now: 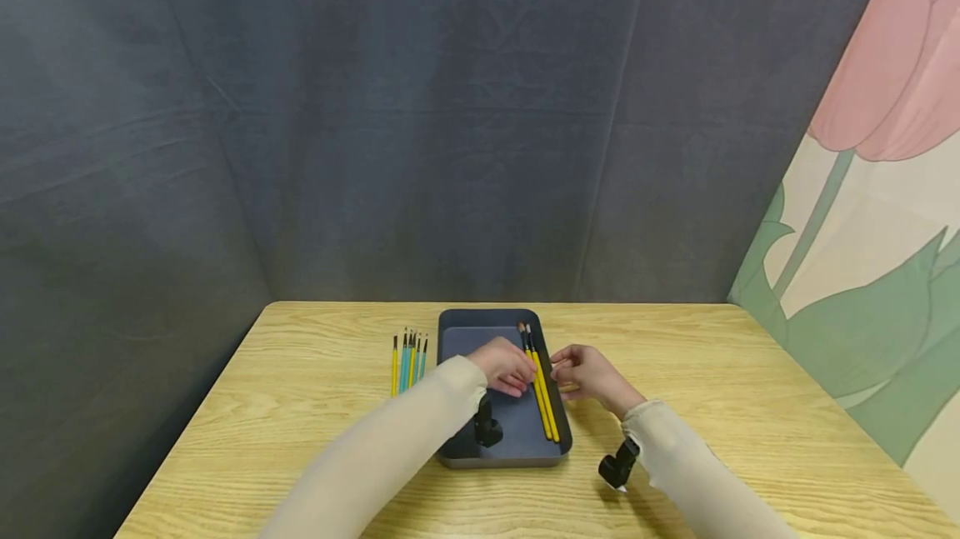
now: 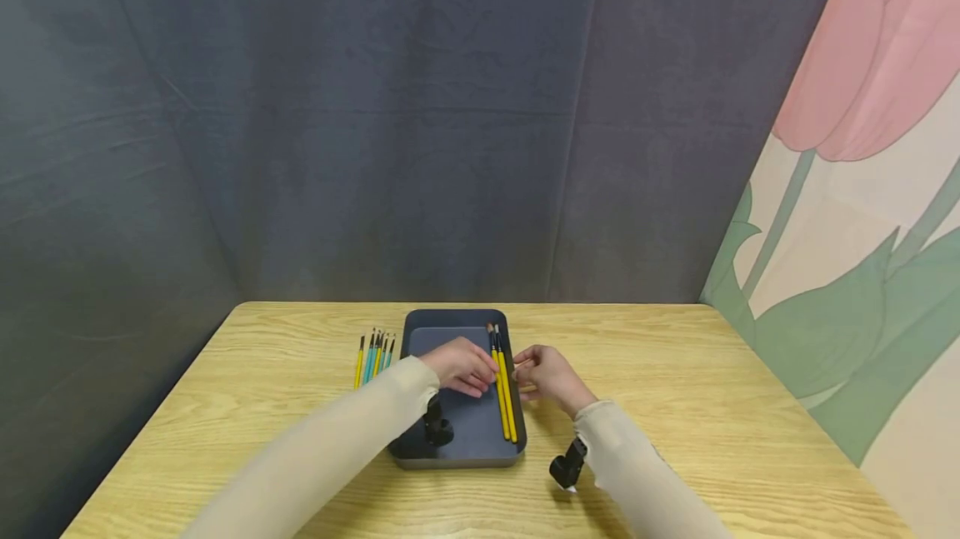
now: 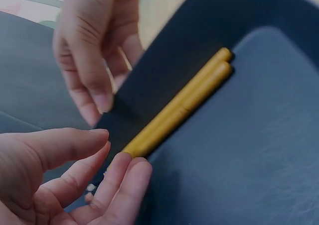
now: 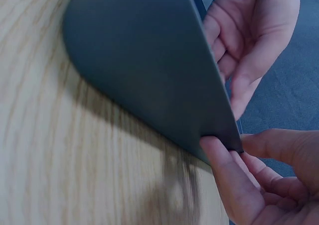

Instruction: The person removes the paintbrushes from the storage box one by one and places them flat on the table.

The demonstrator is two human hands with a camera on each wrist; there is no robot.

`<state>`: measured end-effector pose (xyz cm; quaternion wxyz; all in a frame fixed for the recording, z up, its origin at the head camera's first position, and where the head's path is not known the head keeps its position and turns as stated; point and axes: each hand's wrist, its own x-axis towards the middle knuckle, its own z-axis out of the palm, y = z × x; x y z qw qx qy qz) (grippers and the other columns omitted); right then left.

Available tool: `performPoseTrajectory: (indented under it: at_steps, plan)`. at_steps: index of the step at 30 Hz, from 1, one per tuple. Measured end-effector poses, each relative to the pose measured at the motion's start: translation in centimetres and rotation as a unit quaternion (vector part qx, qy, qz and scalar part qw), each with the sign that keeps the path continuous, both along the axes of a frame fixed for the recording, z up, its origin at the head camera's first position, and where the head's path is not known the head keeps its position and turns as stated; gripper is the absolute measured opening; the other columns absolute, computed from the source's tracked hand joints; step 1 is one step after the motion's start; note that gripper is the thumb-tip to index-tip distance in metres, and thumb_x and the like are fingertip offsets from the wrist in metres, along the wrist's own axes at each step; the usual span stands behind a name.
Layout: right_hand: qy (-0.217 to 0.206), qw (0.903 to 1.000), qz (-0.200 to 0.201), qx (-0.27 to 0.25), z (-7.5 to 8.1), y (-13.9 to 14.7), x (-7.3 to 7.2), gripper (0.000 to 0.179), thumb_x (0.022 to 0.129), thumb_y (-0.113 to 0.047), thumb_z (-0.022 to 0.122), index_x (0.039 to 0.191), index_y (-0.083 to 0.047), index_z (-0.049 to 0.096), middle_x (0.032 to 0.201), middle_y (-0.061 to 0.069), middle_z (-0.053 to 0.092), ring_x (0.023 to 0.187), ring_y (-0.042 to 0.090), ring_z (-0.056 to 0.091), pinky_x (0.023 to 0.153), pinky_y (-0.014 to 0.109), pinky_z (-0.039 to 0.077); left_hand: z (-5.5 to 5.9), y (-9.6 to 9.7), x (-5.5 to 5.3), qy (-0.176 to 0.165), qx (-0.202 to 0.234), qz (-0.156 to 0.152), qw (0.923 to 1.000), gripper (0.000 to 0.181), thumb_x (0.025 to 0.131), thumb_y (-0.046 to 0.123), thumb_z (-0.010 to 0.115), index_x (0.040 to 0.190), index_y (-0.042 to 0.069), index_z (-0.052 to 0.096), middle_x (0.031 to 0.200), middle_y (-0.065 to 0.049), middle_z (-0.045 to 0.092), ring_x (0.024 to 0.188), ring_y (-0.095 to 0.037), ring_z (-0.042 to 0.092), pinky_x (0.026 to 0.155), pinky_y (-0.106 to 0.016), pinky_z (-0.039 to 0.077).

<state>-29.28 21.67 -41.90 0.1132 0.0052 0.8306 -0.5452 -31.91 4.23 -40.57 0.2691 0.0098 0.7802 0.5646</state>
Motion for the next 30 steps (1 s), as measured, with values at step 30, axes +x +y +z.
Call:
performPoseTrajectory:
  at_steps: [30]
  plan:
    - [0.005,1.0000,0.008,-0.003,0.1,0.0,-0.1,0.026,0.093,0.007,0.052,0.118,0.013,0.050,0.093,0.015,0.061,0.077,0.017,0.062,0.066,0.035,0.061,-2.7,2.8,-1.3,0.043,-0.063,0.064,0.9950,0.010,0.078,-0.009,0.069,0.075,-0.001,0.063,0.062,-0.008,0.061,0.048,-0.015,0.058,0.050,-0.027,0.058]
